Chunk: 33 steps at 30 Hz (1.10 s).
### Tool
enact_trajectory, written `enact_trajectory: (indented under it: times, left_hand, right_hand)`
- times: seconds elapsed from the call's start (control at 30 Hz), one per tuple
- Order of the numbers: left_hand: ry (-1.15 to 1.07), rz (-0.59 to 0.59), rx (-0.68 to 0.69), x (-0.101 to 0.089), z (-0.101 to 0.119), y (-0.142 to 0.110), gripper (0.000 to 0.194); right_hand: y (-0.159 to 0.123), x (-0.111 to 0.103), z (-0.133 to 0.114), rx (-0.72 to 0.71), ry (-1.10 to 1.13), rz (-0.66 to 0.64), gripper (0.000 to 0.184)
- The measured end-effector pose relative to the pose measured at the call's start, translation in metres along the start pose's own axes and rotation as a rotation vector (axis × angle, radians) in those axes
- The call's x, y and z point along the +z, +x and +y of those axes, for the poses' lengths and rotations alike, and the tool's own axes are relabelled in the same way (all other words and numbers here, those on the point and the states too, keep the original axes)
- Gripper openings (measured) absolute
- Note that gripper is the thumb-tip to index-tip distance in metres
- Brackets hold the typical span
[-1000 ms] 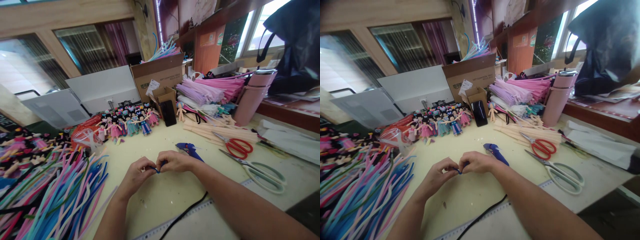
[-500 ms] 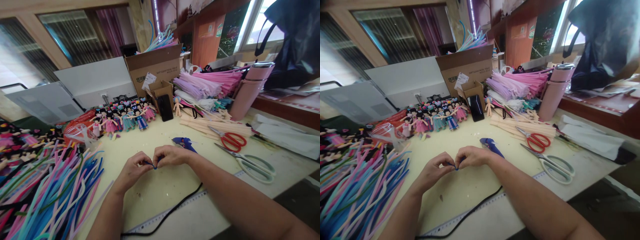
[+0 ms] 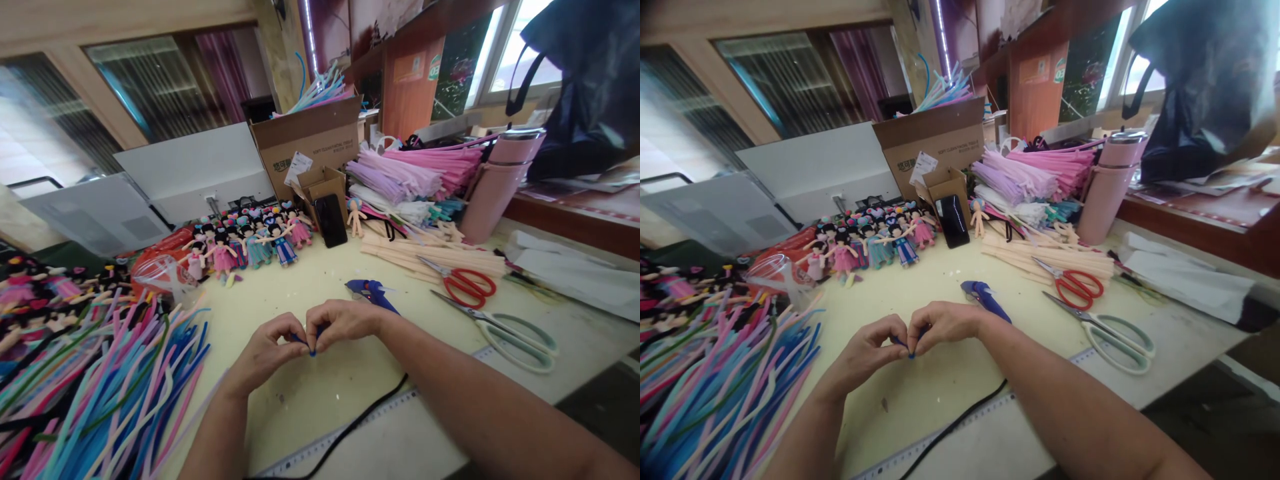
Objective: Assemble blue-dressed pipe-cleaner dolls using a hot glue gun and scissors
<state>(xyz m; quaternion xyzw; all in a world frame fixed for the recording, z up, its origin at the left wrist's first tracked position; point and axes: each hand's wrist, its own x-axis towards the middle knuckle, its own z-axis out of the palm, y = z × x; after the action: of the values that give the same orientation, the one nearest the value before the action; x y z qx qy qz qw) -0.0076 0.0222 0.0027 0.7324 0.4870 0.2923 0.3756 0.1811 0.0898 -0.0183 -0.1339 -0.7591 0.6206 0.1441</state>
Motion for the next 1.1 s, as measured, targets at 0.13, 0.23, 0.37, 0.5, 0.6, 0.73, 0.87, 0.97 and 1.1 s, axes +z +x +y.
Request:
enact_trajectory:
  times: [0.13, 0.23, 0.37, 0.5, 0.6, 0.73, 0.87, 0.97, 1.1]
  left_hand:
    - [-0.001, 0.106, -0.017, -0.001, -0.005, 0.001, 0.011]
    - [0.022, 0.176, -0.022, -0.001, -0.005, 0.001, 0.01]
    - [0.018, 0.231, 0.006, 0.0, -0.004, 0.003, 0.011]
    - [0.084, 0.295, 0.042, 0.001, -0.007, 0.004, 0.012]
    - [0.152, 0.329, 0.052, 0.003, -0.01, 0.004, 0.011]
    - [0.199, 0.338, 0.032, 0.006, -0.012, 0.004, 0.011]
    - [0.166, 0.317, 0.009, 0.004, -0.011, 0.004, 0.012]
    - [0.109, 0.288, -0.015, 0.001, -0.009, 0.004, 0.014]
    - [0.061, 0.291, -0.05, -0.002, -0.009, 0.003, 0.016]
  right_hand:
    - [0.002, 0.0, 0.002, 0.021, 0.119, 0.152, 0.018]
    - [0.004, 0.0, 0.003, 0.02, 0.219, 0.258, 0.028]
    - [0.005, 0.002, 0.002, 0.115, 0.351, 0.327, 0.02]
    - [0.006, 0.005, 0.0, 0.202, 0.386, 0.327, 0.015]
    - [0.009, 0.009, -0.002, 0.226, 0.302, 0.379, 0.011]
    - [0.012, 0.016, -0.004, 0.22, 0.024, 0.471, 0.014]
    - [0.011, 0.018, -0.005, 0.2, -0.108, 0.486, 0.017]
    - [0.009, 0.017, -0.006, 0.197, -0.133, 0.445, 0.017]
    - [0.01, 0.017, -0.008, 0.217, -0.11, 0.425, 0.018]
